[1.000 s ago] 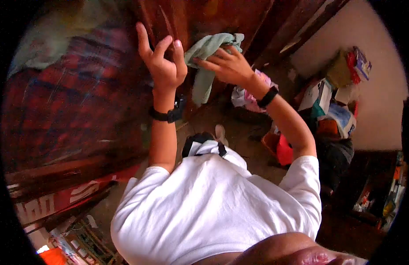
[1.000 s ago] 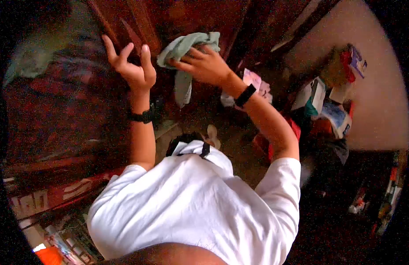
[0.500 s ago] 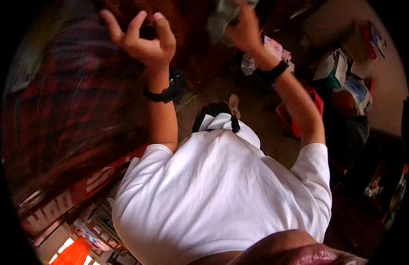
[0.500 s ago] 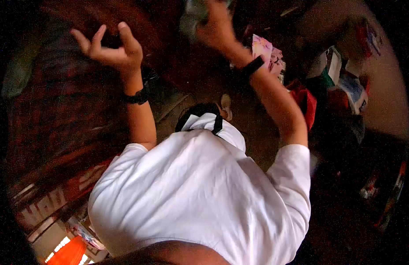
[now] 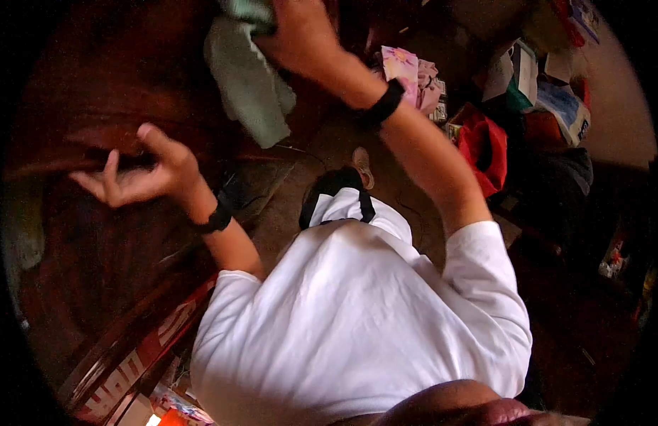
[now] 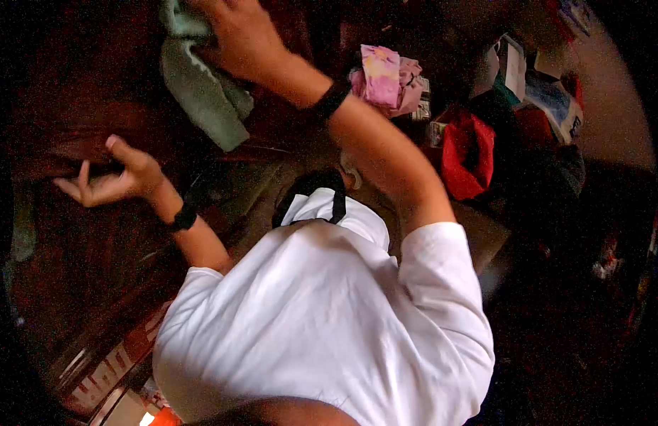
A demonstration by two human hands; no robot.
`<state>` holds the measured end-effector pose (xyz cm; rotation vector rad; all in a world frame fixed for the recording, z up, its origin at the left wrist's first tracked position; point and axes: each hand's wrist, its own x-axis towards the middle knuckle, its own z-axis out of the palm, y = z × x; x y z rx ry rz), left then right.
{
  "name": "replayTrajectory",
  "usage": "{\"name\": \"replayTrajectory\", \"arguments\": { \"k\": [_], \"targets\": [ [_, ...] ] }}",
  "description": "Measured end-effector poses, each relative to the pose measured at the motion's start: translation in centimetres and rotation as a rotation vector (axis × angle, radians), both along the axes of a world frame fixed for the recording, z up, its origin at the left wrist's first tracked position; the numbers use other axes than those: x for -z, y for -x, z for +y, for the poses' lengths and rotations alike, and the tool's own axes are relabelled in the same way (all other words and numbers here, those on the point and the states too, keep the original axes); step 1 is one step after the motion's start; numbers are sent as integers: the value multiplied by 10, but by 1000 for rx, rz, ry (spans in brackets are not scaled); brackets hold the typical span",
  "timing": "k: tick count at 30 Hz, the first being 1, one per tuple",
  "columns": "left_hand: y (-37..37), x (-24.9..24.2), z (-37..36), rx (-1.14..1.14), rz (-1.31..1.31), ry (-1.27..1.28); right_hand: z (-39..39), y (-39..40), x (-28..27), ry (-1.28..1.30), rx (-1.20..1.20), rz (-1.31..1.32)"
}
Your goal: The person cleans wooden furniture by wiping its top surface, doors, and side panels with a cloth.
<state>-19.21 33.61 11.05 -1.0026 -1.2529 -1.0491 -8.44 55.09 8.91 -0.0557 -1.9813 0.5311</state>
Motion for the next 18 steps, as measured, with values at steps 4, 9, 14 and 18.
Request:
{"name": "replayTrajectory", "arguments": {
  "k": [4,9,14,18],
  "targets": [
    [-52,10,12,281,-182,100,-13,-5,68,133,75,-167],
    [-104,106,59,485,-812,743,29,-31,110,249,-145,-350],
    [-145,218,124,985,-1369,1393,78,-86,136,385,-266,-456],
    [-152,243,177,872,-1504,1487,112,-122,144,478,-212,-472]
  ]
}}
